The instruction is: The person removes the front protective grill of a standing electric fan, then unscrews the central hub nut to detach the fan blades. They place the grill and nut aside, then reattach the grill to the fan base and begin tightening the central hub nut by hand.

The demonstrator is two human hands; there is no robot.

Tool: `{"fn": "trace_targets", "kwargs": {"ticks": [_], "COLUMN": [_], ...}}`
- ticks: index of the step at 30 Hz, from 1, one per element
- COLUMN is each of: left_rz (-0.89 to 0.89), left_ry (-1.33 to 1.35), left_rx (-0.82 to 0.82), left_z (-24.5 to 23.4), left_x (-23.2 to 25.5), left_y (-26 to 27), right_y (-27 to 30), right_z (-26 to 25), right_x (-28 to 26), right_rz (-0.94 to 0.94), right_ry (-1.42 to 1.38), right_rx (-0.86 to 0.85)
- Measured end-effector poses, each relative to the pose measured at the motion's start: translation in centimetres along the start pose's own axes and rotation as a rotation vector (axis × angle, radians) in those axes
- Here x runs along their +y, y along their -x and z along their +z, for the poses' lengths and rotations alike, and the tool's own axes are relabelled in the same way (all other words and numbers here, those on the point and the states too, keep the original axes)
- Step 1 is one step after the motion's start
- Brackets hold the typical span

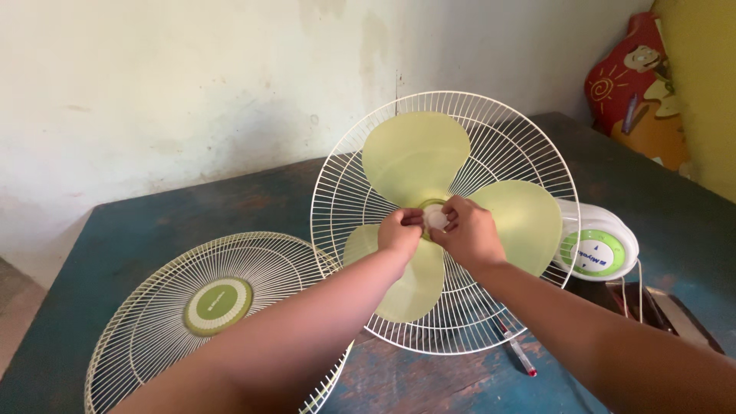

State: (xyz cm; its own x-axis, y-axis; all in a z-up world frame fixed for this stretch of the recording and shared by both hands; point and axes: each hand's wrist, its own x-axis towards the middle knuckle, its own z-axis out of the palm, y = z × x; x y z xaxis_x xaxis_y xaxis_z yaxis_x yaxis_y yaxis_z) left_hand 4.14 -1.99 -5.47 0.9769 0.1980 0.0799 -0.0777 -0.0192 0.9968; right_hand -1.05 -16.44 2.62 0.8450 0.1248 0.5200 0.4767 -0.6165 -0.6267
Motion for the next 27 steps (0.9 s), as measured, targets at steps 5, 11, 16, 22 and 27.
{"fn": "trace_targets", "kwargs": {"ticks": [5, 11, 16, 22, 27], "left_rz": [-0.138, -0.203, -0.177, -0.057, 0.025], "left_ry": [0.257, 0.356, 0.323, 0.31, 0.258], "left_rx": [0.002, -0.106, -0.181, -0.244, -0.193], "left_z": [-1.8, -5.5, -7.6, -10.8, -14.1], "left_x": [0.7, 3.9, 6.6, 8.1, 8.4], "left_y": [1.2, 5.2, 9.3, 11.9, 14.1], "right_y": [1.2, 3.0, 4.0, 5.7, 7.9], "right_z": [-0.7, -2.2, -2.8, -2.5, -2.5], "right_x": [-1.3, -3.0, -3.4, -4.8, -7.4], "right_rz": [0.13, 0.317, 0.553, 0.719, 0.755], "right_ry": [-0.114, -0.421, -0.943, -1.221, -1.259], "right_rx": [0.066, 0.021, -0.053, -0.152, -0.19]}}
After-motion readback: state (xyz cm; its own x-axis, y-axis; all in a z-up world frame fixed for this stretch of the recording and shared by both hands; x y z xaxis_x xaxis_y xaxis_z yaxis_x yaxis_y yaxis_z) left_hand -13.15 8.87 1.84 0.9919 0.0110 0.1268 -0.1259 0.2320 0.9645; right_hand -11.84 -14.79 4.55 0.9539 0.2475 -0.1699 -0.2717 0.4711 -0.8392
